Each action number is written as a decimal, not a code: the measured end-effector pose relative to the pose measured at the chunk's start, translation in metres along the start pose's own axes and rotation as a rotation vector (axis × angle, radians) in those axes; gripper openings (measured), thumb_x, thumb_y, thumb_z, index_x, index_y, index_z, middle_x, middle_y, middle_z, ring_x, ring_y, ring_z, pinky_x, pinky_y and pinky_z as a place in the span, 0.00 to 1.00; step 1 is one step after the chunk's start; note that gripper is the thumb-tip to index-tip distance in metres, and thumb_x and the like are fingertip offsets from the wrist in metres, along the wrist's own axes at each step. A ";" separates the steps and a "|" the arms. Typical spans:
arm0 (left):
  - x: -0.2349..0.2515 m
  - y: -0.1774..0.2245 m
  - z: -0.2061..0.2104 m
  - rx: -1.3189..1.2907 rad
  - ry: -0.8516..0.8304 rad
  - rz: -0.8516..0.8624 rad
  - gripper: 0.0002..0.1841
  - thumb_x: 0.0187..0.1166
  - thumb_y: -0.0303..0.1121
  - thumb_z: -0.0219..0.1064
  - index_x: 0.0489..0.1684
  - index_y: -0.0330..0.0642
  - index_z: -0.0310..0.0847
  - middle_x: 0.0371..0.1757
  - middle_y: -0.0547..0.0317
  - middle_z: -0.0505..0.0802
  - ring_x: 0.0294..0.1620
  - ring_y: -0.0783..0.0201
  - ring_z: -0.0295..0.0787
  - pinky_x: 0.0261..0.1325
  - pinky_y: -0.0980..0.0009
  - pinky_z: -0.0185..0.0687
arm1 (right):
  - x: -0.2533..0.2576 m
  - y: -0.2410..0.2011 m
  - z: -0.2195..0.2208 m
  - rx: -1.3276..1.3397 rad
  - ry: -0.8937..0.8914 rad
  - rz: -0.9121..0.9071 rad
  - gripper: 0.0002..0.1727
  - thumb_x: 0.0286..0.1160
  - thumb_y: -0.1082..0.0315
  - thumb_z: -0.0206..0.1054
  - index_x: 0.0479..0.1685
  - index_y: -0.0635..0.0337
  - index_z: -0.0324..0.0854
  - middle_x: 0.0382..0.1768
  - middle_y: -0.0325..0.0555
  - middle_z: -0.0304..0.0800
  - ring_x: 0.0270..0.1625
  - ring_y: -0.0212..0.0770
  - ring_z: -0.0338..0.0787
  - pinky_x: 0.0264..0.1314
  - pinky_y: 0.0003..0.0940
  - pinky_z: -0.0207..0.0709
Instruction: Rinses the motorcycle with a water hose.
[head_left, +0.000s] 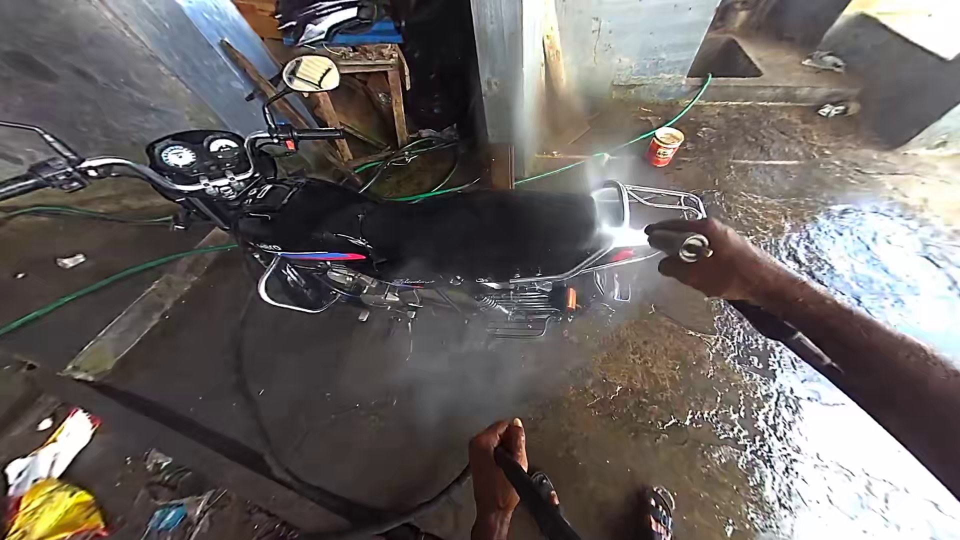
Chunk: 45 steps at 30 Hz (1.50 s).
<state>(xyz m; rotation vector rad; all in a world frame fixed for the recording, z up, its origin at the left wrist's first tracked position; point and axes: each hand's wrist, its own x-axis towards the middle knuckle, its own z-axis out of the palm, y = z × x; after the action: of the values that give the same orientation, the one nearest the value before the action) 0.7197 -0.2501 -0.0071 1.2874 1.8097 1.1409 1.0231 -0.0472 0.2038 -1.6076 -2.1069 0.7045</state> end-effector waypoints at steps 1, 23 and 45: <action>0.000 0.006 0.000 0.005 0.007 -0.003 0.21 0.74 0.34 0.62 0.03 0.44 0.71 0.06 0.71 0.71 0.08 0.80 0.66 0.14 0.78 0.61 | 0.000 0.008 -0.009 0.028 0.051 -0.033 0.19 0.64 0.76 0.75 0.57 0.63 0.86 0.40 0.54 0.91 0.36 0.48 0.89 0.39 0.55 0.82; -0.096 0.159 0.224 0.500 -0.112 0.239 0.22 0.72 0.33 0.63 0.02 0.44 0.67 0.08 0.70 0.70 0.10 0.81 0.63 0.16 0.81 0.60 | -0.164 0.361 -0.024 0.863 0.087 0.073 0.28 0.58 0.71 0.71 0.66 0.58 0.85 0.37 0.38 0.91 0.22 0.28 0.82 0.22 0.28 0.78; -0.095 0.212 0.291 0.384 -0.104 0.313 0.22 0.74 0.32 0.61 0.03 0.47 0.65 0.08 0.75 0.67 0.10 0.85 0.59 0.14 0.85 0.54 | -0.138 0.398 -0.099 0.810 0.140 -0.138 0.27 0.61 0.70 0.72 0.66 0.61 0.84 0.46 0.39 0.93 0.32 0.24 0.86 0.33 0.22 0.81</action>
<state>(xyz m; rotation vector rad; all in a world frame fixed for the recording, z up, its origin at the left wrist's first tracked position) 1.0846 -0.2254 0.0623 1.8697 1.8510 0.8837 1.4220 -0.0803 0.0395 -1.0122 -1.5024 1.1594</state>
